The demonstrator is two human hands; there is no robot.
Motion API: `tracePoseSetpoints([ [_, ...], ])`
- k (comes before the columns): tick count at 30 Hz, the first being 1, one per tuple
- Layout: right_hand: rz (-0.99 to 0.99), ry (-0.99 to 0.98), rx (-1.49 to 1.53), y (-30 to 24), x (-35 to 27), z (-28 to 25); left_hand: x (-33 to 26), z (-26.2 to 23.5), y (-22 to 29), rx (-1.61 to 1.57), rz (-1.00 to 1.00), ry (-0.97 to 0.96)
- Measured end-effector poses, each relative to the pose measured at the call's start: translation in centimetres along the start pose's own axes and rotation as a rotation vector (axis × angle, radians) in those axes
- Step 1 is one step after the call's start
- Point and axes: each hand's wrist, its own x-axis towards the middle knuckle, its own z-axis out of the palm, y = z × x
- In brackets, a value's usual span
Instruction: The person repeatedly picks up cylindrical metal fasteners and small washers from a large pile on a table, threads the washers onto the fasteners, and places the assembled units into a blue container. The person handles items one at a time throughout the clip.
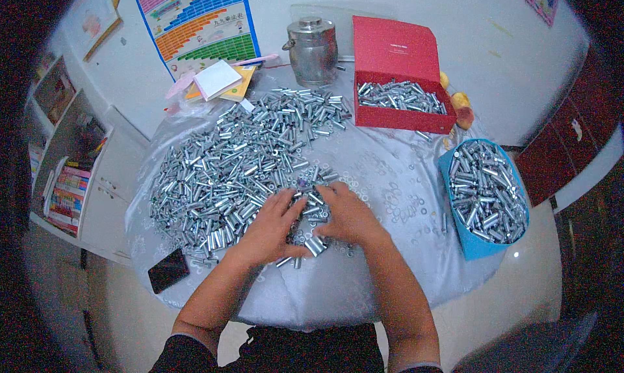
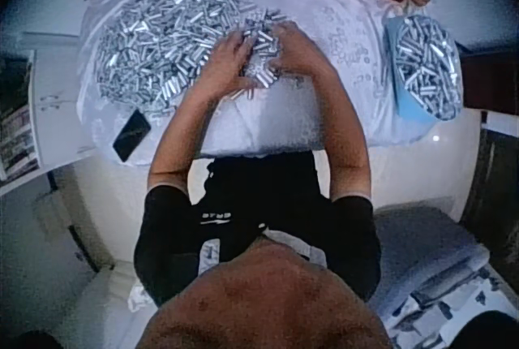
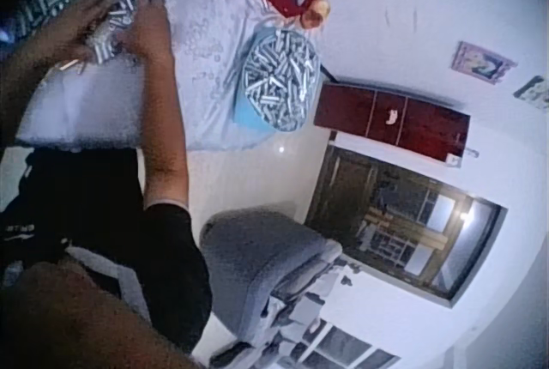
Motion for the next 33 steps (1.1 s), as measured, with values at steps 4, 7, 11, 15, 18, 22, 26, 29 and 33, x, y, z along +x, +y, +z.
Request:
tracePoseSetpoints([
  [4,0.023,0.142,0.073,-0.7,1.8,2.4,1.1,0.6,-1.1,-0.012,-0.096,0.145],
  [7,0.001,0.221,0.213,-0.2,3.0,3.2,1.5,0.6,-1.5,0.034,-0.109,0.187],
  [11,0.057,0.236,0.385,0.0,2.6,0.6,0.3,-1.2,-1.2,0.136,-0.130,0.171],
  [15,0.098,0.135,0.162,0.1,2.3,-1.4,-1.3,-2.5,-1.3,0.130,-0.173,0.153],
  [18,0.010,0.164,0.125,0.3,3.4,-0.2,-0.9,-1.9,-2.0,0.129,-0.161,0.150],
  [22,-0.040,0.167,0.050,-0.8,4.9,1.7,0.0,-1.5,-1.9,0.102,-0.161,0.093],
  [26,-0.073,0.122,0.038,0.0,5.7,2.2,0.0,-1.8,-3.1,0.093,-0.161,0.067],
  [29,0.008,0.234,0.332,0.5,5.1,2.3,-0.3,-2.2,-3.5,0.112,-0.180,0.122],
  [33,0.246,0.347,0.576,0.2,4.3,-0.1,0.0,-1.5,-4.3,0.147,-0.196,0.142],
])
